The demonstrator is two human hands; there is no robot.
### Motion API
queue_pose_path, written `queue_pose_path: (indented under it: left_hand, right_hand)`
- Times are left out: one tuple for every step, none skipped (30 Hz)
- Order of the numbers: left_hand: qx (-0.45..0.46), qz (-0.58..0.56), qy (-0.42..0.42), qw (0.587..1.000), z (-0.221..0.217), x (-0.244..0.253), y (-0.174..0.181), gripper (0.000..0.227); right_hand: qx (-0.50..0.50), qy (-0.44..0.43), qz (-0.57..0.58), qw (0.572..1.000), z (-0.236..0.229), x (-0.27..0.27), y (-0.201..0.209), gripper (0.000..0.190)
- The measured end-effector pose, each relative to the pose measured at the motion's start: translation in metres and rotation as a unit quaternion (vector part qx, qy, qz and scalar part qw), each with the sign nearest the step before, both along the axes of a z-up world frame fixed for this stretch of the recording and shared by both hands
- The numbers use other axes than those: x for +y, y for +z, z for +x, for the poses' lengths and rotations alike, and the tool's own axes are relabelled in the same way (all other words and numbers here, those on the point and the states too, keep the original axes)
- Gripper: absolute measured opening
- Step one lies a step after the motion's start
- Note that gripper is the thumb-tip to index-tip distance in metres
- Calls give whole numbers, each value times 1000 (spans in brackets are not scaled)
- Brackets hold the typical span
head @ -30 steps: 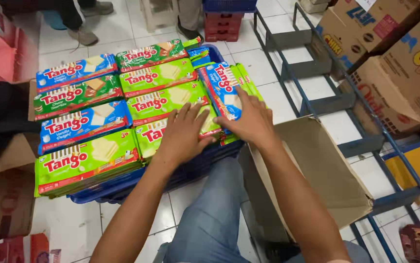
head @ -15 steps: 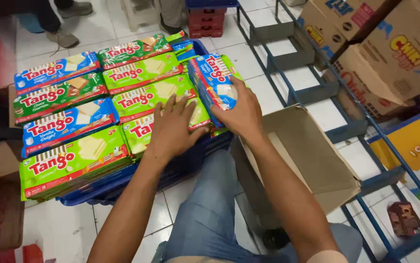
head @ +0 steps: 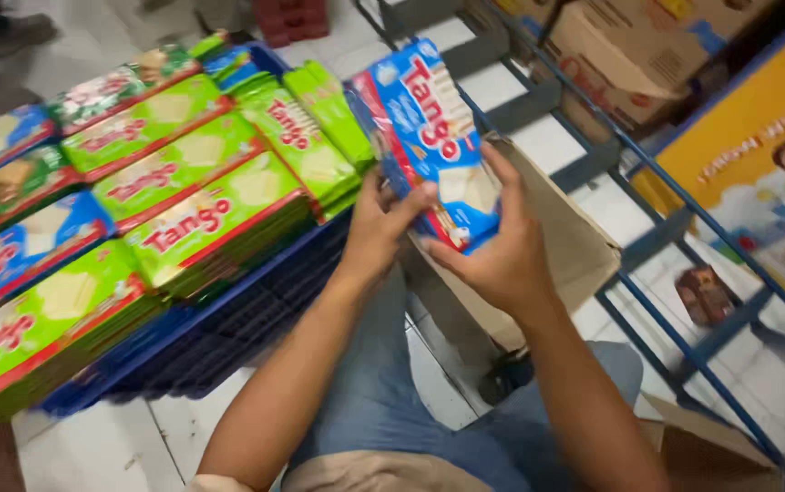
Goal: The person picks up packs of Tango biscuits from a blue crate and places them into a cardboard box. The person arranges the packs neatly inside the box, filling it layer by layer.
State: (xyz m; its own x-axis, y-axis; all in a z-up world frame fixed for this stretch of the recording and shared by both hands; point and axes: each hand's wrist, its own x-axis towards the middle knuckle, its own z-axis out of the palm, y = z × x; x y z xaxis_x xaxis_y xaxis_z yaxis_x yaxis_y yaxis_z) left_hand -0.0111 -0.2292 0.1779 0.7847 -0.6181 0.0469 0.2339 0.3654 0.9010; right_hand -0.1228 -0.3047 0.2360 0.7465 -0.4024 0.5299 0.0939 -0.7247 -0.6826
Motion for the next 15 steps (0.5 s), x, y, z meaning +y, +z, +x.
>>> queue_pose_path:
  left_hand:
    - [2, 3, -11, 1000, -7, -11, -7, 78]
    - [-5, 23, -33, 999, -13, -21, -15, 80]
    - [-13, 43, -54, 998, -18, -32, -24, 82]
    - [-7, 49, -62, 997, -22, -45, -36, 82]
    - [18, 64, -87, 994, -26, -59, -49, 80]
    - [42, 82, -113, 989, -30, -72, -62, 79]
    - [48, 90, -121, 987, -29, -85, -78, 79]
    - [64, 88, -151, 983, -31, -98, -95, 80]
    - [80, 85, -180, 977, -31, -110, -113, 82]
    - [92, 94, -181, 975, -30, -118, -120, 82]
    - [87, 118, -201, 969, -28, -127, -126, 80]
    - [79, 140, -219, 962, -21, -137, -132, 77]
    - [88, 147, -217, 961, -10, -149, -131, 77]
    - [35, 238, -254, 937, 0, -160, -131, 84]
    - [-18, 326, -290, 900, 12, -171, -132, 94]
  right_hand:
    - [2, -11, 3, 1000, -11, -10, -9, 93]
    - [25, -1, 76, 997, -21, -21, -18, 91]
    - [47, 9, 149, 988, -30, -32, -28, 89]
    - [52, 2, 156, 986, -34, -51, -36, 89]
    - [79, -14, 197, 977, -38, -71, -46, 76]
    - [105, -30, 241, 964, -42, -90, -58, 63]
    - [109, -39, 250, 961, -40, -109, -73, 63]
    - [131, -54, 274, 951, -40, -128, -90, 61]
    - [153, -69, 298, 940, -40, -146, -107, 58]
    - [163, -72, 307, 935, -36, -154, -117, 58]
    - [184, -94, 344, 916, -30, -162, -127, 57]
    - [201, -113, 376, 897, -21, -172, -138, 56]
    - [209, -113, 383, 893, -12, -185, -158, 56]
    - [209, -108, 408, 882, -5, -198, -179, 55]
    - [208, -103, 434, 871, 3, -210, -201, 54]
